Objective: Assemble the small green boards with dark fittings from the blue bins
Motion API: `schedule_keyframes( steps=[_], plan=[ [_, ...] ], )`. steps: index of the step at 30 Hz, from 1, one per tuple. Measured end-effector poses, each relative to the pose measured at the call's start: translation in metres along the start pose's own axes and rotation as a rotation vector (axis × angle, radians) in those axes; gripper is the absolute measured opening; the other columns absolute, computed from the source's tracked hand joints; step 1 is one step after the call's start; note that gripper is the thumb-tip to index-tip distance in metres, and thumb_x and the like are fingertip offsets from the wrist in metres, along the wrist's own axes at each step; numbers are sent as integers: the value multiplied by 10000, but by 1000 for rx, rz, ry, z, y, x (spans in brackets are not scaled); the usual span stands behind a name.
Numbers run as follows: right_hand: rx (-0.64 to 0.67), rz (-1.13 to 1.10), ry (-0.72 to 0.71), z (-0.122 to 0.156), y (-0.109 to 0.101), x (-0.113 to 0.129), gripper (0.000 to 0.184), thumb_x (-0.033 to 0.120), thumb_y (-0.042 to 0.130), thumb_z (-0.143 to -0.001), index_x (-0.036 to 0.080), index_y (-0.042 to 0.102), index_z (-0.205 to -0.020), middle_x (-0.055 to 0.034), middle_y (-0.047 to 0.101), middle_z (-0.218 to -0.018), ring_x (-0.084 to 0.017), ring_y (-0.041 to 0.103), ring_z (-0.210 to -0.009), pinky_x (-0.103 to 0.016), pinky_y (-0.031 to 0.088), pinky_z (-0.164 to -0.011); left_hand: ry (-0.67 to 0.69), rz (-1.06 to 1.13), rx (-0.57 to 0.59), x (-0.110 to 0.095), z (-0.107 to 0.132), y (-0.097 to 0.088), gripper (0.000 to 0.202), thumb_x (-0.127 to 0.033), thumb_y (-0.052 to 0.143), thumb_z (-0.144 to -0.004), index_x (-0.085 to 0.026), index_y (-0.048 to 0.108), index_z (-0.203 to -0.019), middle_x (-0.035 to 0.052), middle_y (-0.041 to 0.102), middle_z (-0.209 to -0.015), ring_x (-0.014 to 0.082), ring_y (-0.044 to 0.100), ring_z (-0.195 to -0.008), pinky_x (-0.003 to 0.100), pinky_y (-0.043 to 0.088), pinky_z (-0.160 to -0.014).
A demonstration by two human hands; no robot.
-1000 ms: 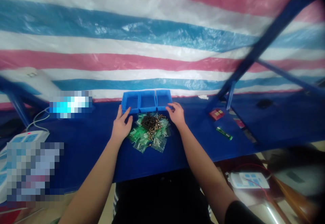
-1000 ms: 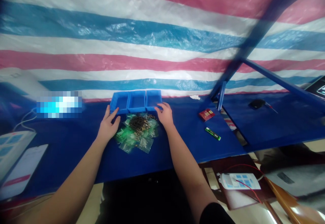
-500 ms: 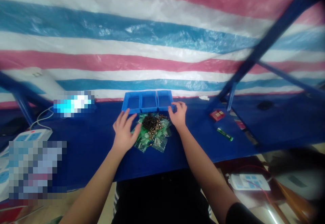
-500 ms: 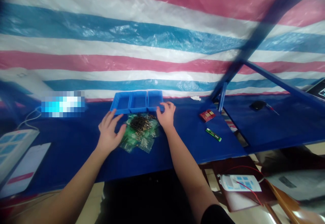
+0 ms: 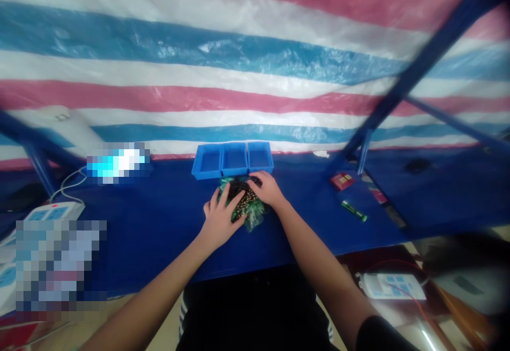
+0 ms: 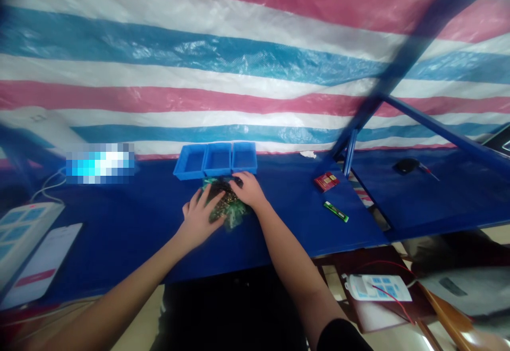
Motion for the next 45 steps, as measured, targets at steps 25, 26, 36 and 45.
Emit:
schedule_keyframes(
  steps=[25,26,36,45],
  plan=[
    [314,21,-2,5,-2,9,793,654,732,-635,271,551,-1305,-92,552,-1312,-316,446,-1258,-475,381,-1032,-182,666,-415,75,-45,-23,223,-369,574,-851,-201,577,-997,76,624,-1210,220,583,-1147,379,441,-1010],
    [357,71,-1,7,1,10,900,678,761,-565,286,519,-1338,-97,516,-1354,-344,411,-1278,-508,349,-1047,-186,675,-391,79,-44,-23,235,-374,588,-838,-199,564,-993,83,624,-1202,225,587,-1139,385,448,-999],
    [479,340,-17,14,28,23,1077,661,776,-503,322,372,-1442,-124,386,-1434,-396,355,-1227,-531,325,-1014,52,194,10,52,-14,-15,779,-577,665,-733,-313,386,-1410,91,247,-1554,402,241,-1405,606,220,-1118],
    [556,310,148,-5,44,28,913,469,796,-535,334,435,-1362,-129,456,-1228,-340,560,-978,-405,489,-750,62,221,-15,44,-18,-4,687,-451,623,-791,-261,394,-1410,131,249,-1535,393,305,-1385,581,319,-1097]
  ],
)
Point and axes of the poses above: each hand's wrist, its own z-axis away from the middle knuckle, its own y-axis out of the palm, x = y × z, the point moved 9 cm from there along -z, towards the middle knuckle
